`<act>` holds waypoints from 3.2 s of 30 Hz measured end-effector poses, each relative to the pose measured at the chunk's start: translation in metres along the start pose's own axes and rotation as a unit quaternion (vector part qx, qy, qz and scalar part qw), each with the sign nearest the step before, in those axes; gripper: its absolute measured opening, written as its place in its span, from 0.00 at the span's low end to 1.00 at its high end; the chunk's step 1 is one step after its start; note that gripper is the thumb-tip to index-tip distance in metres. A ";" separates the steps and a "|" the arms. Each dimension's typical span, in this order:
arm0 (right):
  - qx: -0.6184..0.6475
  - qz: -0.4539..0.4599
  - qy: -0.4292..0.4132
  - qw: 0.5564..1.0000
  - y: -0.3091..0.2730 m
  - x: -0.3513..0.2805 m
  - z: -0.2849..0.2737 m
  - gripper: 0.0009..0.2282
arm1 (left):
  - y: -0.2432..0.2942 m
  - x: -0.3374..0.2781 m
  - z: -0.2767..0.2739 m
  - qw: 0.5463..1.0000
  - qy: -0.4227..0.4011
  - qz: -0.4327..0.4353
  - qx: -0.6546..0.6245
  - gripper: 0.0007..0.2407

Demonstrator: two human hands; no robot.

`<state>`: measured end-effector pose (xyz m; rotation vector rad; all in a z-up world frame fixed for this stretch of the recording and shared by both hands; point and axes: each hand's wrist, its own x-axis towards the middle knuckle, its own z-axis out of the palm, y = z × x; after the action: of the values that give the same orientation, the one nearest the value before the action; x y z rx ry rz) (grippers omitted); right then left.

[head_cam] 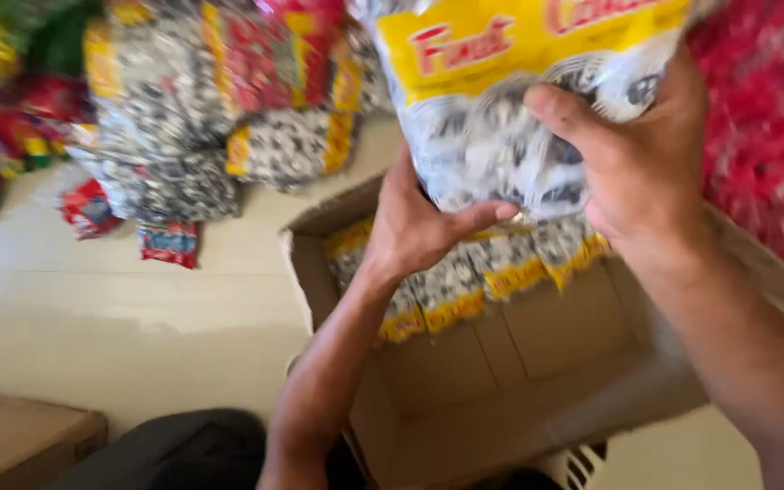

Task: The person picks up plastic bags of candy from the floor and places them into a cardboard box, arranging them in rows.

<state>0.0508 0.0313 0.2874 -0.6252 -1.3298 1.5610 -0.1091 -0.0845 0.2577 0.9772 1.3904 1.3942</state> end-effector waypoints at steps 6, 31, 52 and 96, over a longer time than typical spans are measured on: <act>0.121 0.257 -0.085 0.955 0.041 -0.059 -0.093 0.16 | -0.084 -0.036 0.010 0.964 -0.230 -0.105 -0.081 0.24; -0.250 0.336 0.054 0.907 0.141 -0.152 -0.183 0.12 | -0.268 -0.132 0.151 0.878 -0.070 -0.365 -0.303 0.20; -0.475 0.219 -0.133 0.842 0.176 -0.175 -0.222 0.24 | -0.380 -0.104 0.127 0.935 -0.279 -0.202 0.080 0.25; -0.670 0.301 -0.564 0.378 0.158 -0.209 -0.173 0.44 | -0.304 -0.176 0.112 0.763 -0.311 0.155 0.544 0.34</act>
<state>0.2307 -0.0687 0.0502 -1.0517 -3.9537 0.7900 0.0672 -0.2365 -0.0283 2.2485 1.4801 0.1974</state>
